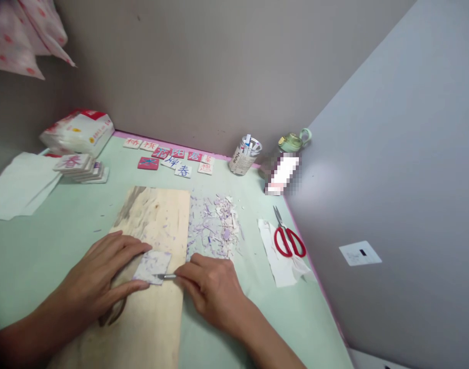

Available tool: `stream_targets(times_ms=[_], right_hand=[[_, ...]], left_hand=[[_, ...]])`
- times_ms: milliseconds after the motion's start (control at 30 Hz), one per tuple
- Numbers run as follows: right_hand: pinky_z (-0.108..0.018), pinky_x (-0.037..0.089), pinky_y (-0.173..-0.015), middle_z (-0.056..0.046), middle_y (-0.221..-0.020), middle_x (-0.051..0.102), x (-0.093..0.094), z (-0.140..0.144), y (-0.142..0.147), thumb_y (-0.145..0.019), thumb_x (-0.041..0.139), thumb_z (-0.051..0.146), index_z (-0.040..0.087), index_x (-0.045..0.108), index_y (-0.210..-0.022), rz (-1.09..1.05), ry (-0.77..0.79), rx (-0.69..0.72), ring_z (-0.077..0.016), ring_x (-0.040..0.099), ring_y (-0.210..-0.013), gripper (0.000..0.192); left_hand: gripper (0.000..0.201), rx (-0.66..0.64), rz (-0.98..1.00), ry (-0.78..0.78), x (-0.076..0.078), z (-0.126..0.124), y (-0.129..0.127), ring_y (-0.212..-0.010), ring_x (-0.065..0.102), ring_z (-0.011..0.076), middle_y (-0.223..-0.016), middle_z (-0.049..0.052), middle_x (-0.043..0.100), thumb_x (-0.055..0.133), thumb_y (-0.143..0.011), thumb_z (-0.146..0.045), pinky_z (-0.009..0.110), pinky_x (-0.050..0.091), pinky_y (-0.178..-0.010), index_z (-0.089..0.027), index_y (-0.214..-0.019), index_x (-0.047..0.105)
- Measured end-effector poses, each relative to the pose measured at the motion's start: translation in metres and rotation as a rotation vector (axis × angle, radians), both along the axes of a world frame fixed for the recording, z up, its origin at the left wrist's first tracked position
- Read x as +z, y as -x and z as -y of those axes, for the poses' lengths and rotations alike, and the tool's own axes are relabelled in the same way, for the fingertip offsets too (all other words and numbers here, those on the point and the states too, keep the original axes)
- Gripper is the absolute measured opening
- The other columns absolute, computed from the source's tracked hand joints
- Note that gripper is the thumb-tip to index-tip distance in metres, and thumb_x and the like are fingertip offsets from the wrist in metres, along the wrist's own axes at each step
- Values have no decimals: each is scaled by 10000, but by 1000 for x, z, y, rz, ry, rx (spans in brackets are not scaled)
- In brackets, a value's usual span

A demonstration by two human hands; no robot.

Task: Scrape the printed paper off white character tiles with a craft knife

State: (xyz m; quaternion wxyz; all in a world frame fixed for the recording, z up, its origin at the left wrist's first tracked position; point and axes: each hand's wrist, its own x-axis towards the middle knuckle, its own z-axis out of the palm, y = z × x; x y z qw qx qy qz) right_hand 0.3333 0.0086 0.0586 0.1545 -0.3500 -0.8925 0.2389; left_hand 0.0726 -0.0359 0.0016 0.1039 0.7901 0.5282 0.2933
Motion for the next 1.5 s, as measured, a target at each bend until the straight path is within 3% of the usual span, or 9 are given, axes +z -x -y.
stream_targets(times_ms=[133,300,467,600,700,833,1067,1367,1500], right_hand=[[-251,393,-607,-17,-803,630,0,-5,-4,-1007,490,257,223,704,-1047,-138,40,-137,-133,570,-682,221],[-251,411,-636,-29,-835,585,-2,-10,-6,-997,467,207,201,660,-1112,-263,25,-222,-144,535,-724,224],[-257,434,-670,-31,-892,636,-3,-9,-5,-999,479,223,219,651,-1119,-254,103,-219,-147,574,-759,209],[-267,442,-685,-32,-870,619,-3,-9,-6,-1032,433,255,231,646,-1187,-232,93,-192,-152,579,-773,265],[-268,444,-677,-38,-887,623,-4,-9,-9,-1024,440,235,221,612,-1268,-249,70,-153,-149,575,-767,299],[-256,420,-621,-16,-834,597,-3,-6,-11,-1012,446,212,244,610,-1295,-164,65,-44,-134,551,-701,328],[-266,339,-531,1,-764,547,-7,5,-5,-1015,415,199,209,597,-1281,-2,-155,109,-132,496,-617,322],[-290,283,-476,3,-688,536,-21,10,8,-983,440,122,139,580,-1259,15,-537,21,-138,402,-533,309],[-280,316,-473,3,-708,544,-13,12,6,-996,417,150,166,594,-1232,-11,-382,48,-134,451,-549,295]], left_hand=[[431,-16,10,32,2,0,3,-1110,570,268,-1169,57,641,578,-938,-511,520,318,-1109,-280,-1297,523],[480,-20,-2,37,8,4,-1,-1316,470,216,-1396,27,564,444,-1018,-348,458,175,-1214,-307,-1484,339],[645,67,-56,-10,10,7,-12,-1246,523,273,-1318,103,583,649,-885,-453,532,204,-1206,-201,-1414,381],[498,18,-60,-38,16,6,-14,-1348,444,236,-1365,78,566,467,-926,-180,506,195,-1215,-211,-1416,385],[474,-11,-70,-103,23,11,-15,-1372,422,215,-1369,52,569,413,-904,-100,431,289,-1174,-230,-1357,469],[342,-58,-222,-239,24,25,-23,-1066,631,180,-1137,31,699,497,-878,-171,296,487,-922,-208,-1206,586],[491,-71,-412,-394,19,32,-36,-1033,635,220,-1139,86,742,548,-742,-248,318,459,-914,-97,-1205,609],[457,-96,-423,-390,18,31,-37,-1033,609,248,-1118,115,734,543,-758,-243,346,399,-961,-94,-1178,645],[446,-84,-419,-402,17,33,-37,-1010,627,242,-1097,117,749,532,-750,-239,352,387,-952,-87,-1153,646]])
